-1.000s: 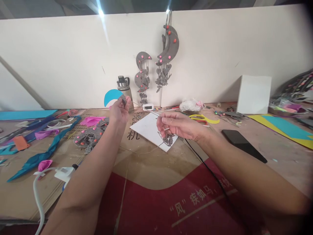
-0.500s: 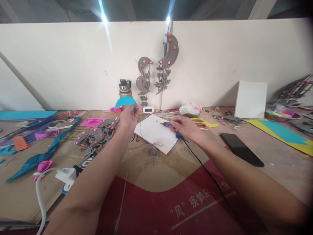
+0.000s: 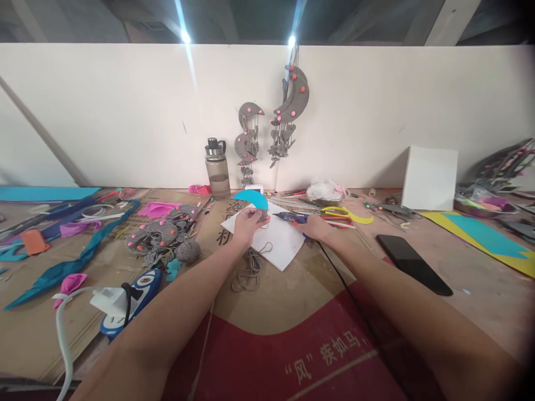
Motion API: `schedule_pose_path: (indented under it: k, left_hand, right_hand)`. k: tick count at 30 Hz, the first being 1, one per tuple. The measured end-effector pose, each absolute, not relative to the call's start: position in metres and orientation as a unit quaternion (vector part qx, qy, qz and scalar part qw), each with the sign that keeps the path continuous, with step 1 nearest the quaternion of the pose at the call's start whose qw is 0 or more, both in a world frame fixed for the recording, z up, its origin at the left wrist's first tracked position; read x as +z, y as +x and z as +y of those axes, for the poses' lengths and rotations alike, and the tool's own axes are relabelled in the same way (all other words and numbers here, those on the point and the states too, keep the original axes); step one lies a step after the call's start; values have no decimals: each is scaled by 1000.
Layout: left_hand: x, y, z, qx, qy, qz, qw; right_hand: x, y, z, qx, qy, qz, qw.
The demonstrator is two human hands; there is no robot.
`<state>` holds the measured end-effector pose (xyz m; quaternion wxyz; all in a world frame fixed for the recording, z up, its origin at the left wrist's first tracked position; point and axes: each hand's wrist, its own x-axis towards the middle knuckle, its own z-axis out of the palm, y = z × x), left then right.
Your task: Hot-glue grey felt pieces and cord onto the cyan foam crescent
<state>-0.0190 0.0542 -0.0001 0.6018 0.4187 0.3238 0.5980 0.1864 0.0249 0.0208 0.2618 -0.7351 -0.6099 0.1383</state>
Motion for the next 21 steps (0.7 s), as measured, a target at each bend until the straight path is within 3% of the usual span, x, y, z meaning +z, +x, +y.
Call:
schedule_pose_path:
  k: [5, 10, 15, 21]
  left_hand:
    - [-3, -21, 56, 601, 411, 347, 591]
    - [-6, -18, 57, 620, 405, 359, 568]
    - [-13, -18, 60, 645, 395, 367, 541]
    - [-14, -19, 59, 641, 381, 383, 545]
  right_hand:
    - [29, 182, 17, 262, -716, -524, 380]
    - [36, 155, 8, 272, -577, -543, 546]
    - [34, 123, 0, 319, -427, -620, 576]
    - [44, 125, 9, 292, -415, -666, 547]
